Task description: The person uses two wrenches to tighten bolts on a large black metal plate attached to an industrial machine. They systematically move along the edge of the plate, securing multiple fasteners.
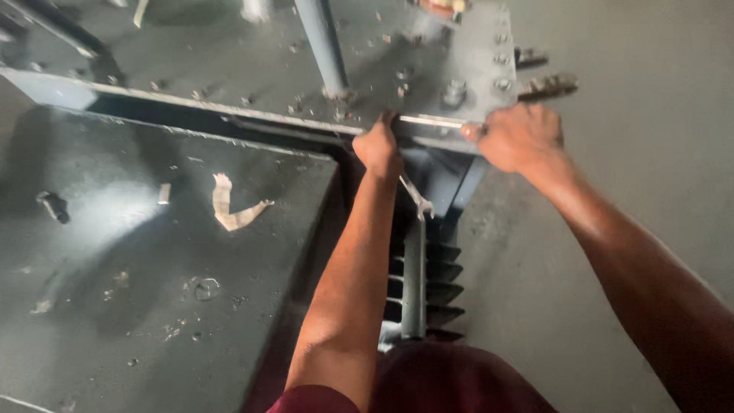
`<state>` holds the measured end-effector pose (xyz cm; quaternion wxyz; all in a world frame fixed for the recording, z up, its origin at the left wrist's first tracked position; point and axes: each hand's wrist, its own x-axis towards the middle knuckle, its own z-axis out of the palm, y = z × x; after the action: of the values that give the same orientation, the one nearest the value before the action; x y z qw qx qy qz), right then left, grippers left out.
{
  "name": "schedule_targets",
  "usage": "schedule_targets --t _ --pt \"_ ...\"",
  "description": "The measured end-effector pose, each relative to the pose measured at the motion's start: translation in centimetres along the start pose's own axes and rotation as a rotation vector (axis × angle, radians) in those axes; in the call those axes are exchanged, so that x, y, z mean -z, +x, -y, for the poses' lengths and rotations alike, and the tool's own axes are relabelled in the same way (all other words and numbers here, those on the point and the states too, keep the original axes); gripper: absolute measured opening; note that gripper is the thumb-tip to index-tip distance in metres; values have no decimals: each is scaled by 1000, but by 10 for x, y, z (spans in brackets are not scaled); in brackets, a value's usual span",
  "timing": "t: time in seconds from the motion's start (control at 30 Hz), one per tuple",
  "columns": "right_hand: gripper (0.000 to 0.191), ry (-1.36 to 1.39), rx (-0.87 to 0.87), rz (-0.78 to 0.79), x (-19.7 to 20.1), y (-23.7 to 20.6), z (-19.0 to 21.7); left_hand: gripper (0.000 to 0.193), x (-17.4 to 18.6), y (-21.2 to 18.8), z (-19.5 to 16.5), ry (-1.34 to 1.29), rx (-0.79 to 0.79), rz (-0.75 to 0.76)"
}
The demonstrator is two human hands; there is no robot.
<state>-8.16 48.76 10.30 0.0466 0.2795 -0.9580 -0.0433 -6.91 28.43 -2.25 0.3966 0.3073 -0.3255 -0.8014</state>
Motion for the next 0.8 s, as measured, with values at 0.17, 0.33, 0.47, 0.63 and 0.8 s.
schedule_targets --t 0.17,0.33,0.47,0.63,0.8 --pt "69 -108 77 -86 -3 1 0 35 8 2 -4 47 -116 86" --pt "61 -37 249 -71 5 14 -23 53 31 -12 -9 22 281 154" --pt "54 2 338 -157 -3 27 -46 64 62 -40 11 -164 537 218" --pt "47 569 331 -83 -43 37 -90 64 88 -103 75 -57 801 308" --pt "36 1579 300 344 -82 48 -135 23 93 -147 108 -115 801 270"
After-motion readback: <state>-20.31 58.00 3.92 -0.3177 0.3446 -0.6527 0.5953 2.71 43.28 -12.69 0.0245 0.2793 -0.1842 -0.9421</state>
